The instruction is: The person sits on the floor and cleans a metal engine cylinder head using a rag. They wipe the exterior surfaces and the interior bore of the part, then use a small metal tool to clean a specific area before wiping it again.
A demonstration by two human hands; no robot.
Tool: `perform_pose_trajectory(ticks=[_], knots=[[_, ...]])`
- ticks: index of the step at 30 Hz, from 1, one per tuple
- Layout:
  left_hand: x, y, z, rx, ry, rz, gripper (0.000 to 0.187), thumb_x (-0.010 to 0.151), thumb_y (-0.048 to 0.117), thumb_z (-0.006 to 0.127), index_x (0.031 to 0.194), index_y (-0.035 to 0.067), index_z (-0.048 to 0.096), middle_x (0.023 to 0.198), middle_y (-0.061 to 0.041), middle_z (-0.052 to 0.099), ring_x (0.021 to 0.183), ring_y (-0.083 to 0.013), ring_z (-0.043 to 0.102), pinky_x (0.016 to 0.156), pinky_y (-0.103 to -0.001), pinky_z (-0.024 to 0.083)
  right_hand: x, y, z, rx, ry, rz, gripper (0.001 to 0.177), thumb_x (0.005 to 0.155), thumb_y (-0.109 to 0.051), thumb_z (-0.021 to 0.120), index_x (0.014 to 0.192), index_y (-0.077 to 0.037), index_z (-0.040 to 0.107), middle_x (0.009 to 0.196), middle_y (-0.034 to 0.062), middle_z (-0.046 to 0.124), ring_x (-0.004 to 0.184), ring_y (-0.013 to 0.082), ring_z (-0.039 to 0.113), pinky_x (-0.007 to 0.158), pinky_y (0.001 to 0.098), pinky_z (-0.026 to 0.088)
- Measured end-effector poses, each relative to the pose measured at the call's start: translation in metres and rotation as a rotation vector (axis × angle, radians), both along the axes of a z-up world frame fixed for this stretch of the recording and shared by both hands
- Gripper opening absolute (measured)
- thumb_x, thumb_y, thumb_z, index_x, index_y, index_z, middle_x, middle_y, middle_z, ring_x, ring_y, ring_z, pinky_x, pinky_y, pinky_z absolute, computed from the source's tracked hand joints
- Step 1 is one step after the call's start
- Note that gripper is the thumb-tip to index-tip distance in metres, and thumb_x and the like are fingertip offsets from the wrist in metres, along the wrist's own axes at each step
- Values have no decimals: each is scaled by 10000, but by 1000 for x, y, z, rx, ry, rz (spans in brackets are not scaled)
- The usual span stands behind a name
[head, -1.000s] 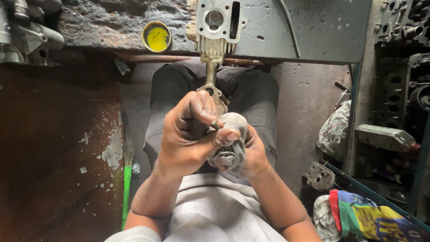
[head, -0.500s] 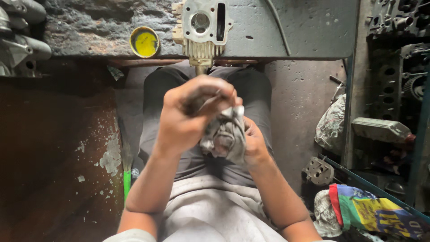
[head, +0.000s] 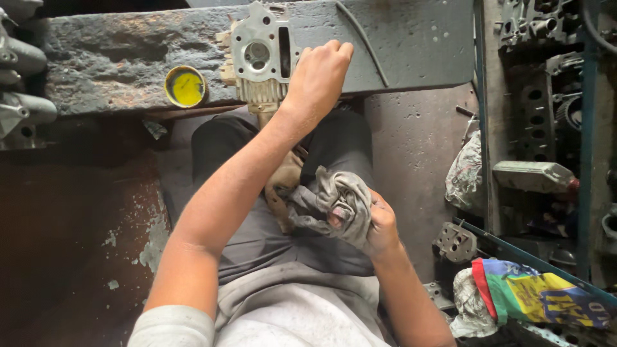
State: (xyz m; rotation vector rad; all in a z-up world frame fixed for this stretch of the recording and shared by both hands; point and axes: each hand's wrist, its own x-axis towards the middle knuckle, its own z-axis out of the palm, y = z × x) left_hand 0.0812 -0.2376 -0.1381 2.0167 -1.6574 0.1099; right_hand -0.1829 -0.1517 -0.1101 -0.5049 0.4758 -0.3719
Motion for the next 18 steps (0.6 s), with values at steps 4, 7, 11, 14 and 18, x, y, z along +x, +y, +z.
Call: perform_pose_trajectory(ticks=[4, 7, 11, 14, 18], knots=[[0, -9, -17, 60, -38, 1, 90, 846, 1, 629, 909, 65, 614, 883, -127, 674, 826, -347, 694, 769, -446, 523, -1, -1, 4, -22, -36, -21, 393, 923, -63, 572, 1278, 105, 577, 954, 169, 670, 794, 222, 626, 730, 333, 517], [1, -6, -4, 58, -13, 3, 95, 842, -3, 636, 914, 53, 611, 881, -140, 676, 827, -350, 701, 769, -445, 522, 2, -4, 8, -13, -85, -25, 427, 942, -110, 536, 1313, 99, 574, 962, 170, 668, 810, 220, 628, 758, 338, 526], [-6, 25, 45, -1, 299, -58, 94, 940, 104, 690, 974, 34, 637, 946, -145, 706, 895, -358, 707, 831, -432, 530, 9, -7, 14, -57, -6, -49, 475, 945, -164, 486, 1330, 101, 567, 1017, 176, 681, 817, 211, 635, 753, 327, 527], [-13, 83, 85, 228, 740, -252, 301, 952, 319, 743, 1094, 60, 682, 1002, -123, 734, 913, -297, 725, 817, -390, 558, 14, -8, 19, -82, 105, -37, 505, 931, -208, 460, 1327, 95, 546, 1070, 161, 698, 828, 211, 654, 742, 323, 532], [-16, 138, 106, 204, 747, -444, 323, 792, 240, 837, 1025, 36, 746, 1063, -122, 723, 1013, -302, 682, 858, -390, 529, 22, -1, 18, -30, 40, 32, 482, 1023, -277, 431, 1305, 90, 564, 1042, 141, 694, 862, 204, 677, 786, 345, 566]])
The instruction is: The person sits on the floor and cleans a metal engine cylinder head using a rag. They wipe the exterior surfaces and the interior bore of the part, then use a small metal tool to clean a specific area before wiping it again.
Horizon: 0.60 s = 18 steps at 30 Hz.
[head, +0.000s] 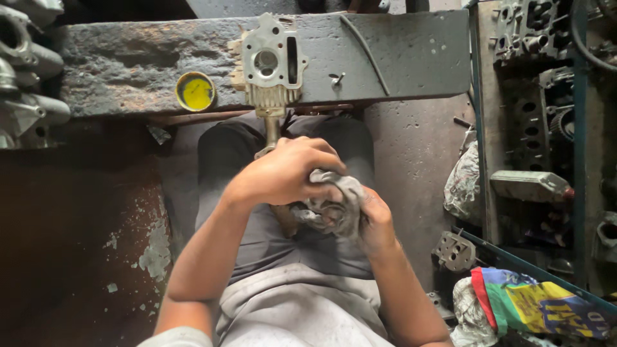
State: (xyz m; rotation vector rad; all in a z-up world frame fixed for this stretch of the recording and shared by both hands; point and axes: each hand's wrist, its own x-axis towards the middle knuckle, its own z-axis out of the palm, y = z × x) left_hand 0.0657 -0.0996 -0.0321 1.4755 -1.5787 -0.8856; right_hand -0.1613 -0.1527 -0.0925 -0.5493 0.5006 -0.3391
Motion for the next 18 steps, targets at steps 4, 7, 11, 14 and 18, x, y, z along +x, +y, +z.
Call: perform_pose_trajectory(ticks=[4, 7, 11, 14, 18], knots=[[25, 30, -16, -37, 111, 395, 186, 791, 50, 730, 972, 44, 772, 1107, -87, 735, 1062, -227, 717, 939, -337, 565, 2, 8, -9, 37, -21, 98, 352, 1105, -154, 526, 1321, 107, 619, 965, 90, 692, 730, 97, 635, 652, 238, 509], [41, 51, -36, -67, 387, 685, 119, 883, 86, 767, 995, 46, 761, 1172, -96, 682, 1069, -206, 679, 931, -329, 563, 5, 2, -13, -453, 247, 238, 348, 1106, -172, 605, 1305, 103, 679, 965, 92, 639, 760, 92, 545, 651, 241, 439], [36, 59, -68, -98, 5, 848, 418, 849, 241, 851, 1107, -54, 705, 1171, -164, 678, 1082, -250, 664, 932, -349, 521, 11, -5, -8, -507, 90, -39, 414, 1145, -295, 607, 1234, 107, 642, 1284, 119, 593, 1054, 163, 586, 924, 285, 472], [28, 45, -91, 194, 101, 874, 712, 865, 431, 867, 1267, -110, 637, 1142, -214, 661, 1007, -274, 638, 856, -381, 517, 15, -10, 1, -294, 13, -207, 533, 933, -420, 597, 1275, -14, 644, 1317, 158, 624, 1195, 255, 646, 1056, 395, 518], [14, 22, -124, 494, 981, 655, 473, 884, 351, 727, 1182, -6, 640, 978, -128, 718, 797, -249, 683, 714, -401, 559, 20, -13, 11, -253, -290, -128, 577, 1044, -456, 636, 1289, 66, 615, 1389, 220, 623, 1302, 339, 607, 1155, 524, 478]])
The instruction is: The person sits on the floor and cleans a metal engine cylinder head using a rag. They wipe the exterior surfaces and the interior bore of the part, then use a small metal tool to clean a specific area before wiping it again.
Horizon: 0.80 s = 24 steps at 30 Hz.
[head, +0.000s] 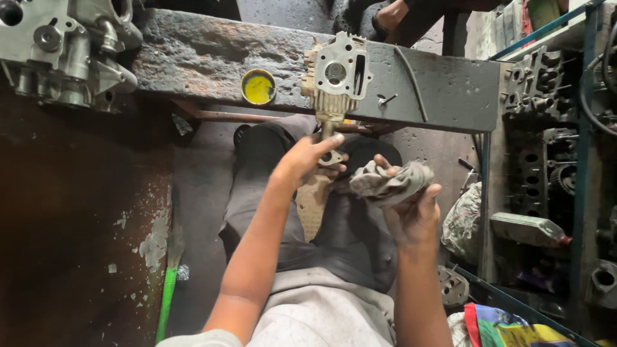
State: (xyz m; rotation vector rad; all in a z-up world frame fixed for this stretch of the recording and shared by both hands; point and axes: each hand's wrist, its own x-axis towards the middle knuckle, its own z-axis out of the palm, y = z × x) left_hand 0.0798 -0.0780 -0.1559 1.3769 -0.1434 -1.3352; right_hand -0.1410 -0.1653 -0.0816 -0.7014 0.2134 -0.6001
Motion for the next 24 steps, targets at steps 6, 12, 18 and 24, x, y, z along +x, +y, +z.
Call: perform_pose_trajectory(ticks=[6, 12, 18, 24], knots=[[-38, -29, -88, -169, -382, 151, 305, 901, 254, 735, 1042, -1, 644, 862, -116, 707, 751, -225, 705, 643, -395, 571, 18, 2, 10, -283, 517, -95, 416, 1036, -197, 675, 1371, 32, 584, 1171, 117, 672, 1030, 215, 639, 911, 355, 513], [-44, -50, -174, -208, -881, 151, 264, 936, 216, 705, 975, -45, 696, 912, -241, 737, 838, -344, 707, 738, -432, 543, 69, -8, 0, -549, 860, 3, 361, 1007, -193, 626, 1301, 13, 661, 1001, -19, 691, 848, 62, 576, 747, 247, 487], [-27, -60, -192, -119, -821, 99, 261, 917, 169, 688, 1056, -50, 660, 1000, -276, 722, 961, -411, 715, 813, -456, 551, 131, -17, -2, -1268, 1182, 68, 244, 1012, -221, 597, 1025, -9, 719, 816, 133, 710, 746, 230, 645, 695, 374, 527], [-31, -59, -186, -202, -770, 157, 349, 893, 169, 711, 1162, -35, 624, 1023, -263, 731, 977, -408, 725, 804, -445, 566, 132, -30, 0, -2295, 1107, 113, 105, 846, -142, 636, 836, -78, 718, 839, 233, 680, 732, 398, 701, 607, 488, 537]])
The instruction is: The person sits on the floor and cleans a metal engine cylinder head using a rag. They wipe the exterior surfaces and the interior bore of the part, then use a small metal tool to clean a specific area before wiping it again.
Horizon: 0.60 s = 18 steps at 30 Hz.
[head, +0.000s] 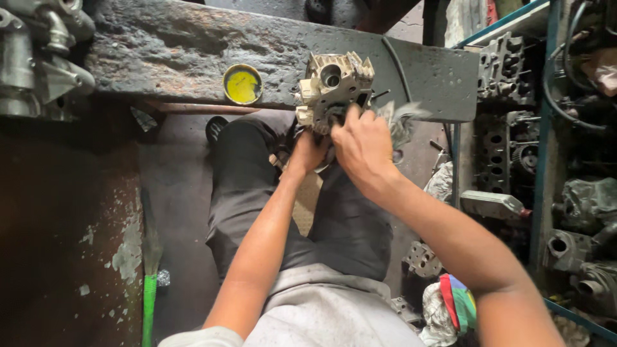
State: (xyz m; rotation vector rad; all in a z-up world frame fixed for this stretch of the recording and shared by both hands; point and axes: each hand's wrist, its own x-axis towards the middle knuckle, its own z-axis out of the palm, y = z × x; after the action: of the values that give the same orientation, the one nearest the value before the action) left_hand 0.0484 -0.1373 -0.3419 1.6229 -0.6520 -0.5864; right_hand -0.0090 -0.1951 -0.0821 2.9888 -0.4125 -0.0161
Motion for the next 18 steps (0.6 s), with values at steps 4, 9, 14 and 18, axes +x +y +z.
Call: perform_pose_trajectory(ticks=[4, 9, 14, 18], knots=[[-9, -5, -14, -51, 7, 36, 420, 916, 156, 708, 1259, -36, 559, 1058, -263, 715, 1004, -411, 711, 804, -434, 569, 11, -21, -11, 483, -104, -182, 157, 915, -131, 609, 970, -37, 722, 881, 244, 694, 813, 383, 703, 689, 456, 556], [-7, -15, -46, -88, 100, -111, 446, 920, 158, 622, 1305, -28, 494, 1061, -234, 718, 958, -397, 706, 798, -418, 563, -6, -15, -36, 1917, -597, -826, 207, 958, -184, 667, 1010, 7, 728, 850, 96, 730, 672, 195, 687, 604, 338, 545], [-6, -32, -50, 175, -104, -57, 463, 901, 208, 697, 1248, -52, 535, 982, -289, 689, 904, -461, 673, 752, -475, 536, -65, 18, -39, 1873, -509, -837, 236, 938, -169, 683, 1092, 7, 719, 936, 21, 741, 797, 87, 696, 726, 260, 564], [-7, -19, -35, 30, -253, 6, 369, 930, 214, 726, 1158, -42, 589, 988, -291, 697, 915, -463, 688, 777, -500, 551, -55, 17, -6, 1369, -364, -638, 189, 986, -158, 676, 1045, -4, 770, 802, 14, 675, 663, 103, 562, 560, 309, 438]])
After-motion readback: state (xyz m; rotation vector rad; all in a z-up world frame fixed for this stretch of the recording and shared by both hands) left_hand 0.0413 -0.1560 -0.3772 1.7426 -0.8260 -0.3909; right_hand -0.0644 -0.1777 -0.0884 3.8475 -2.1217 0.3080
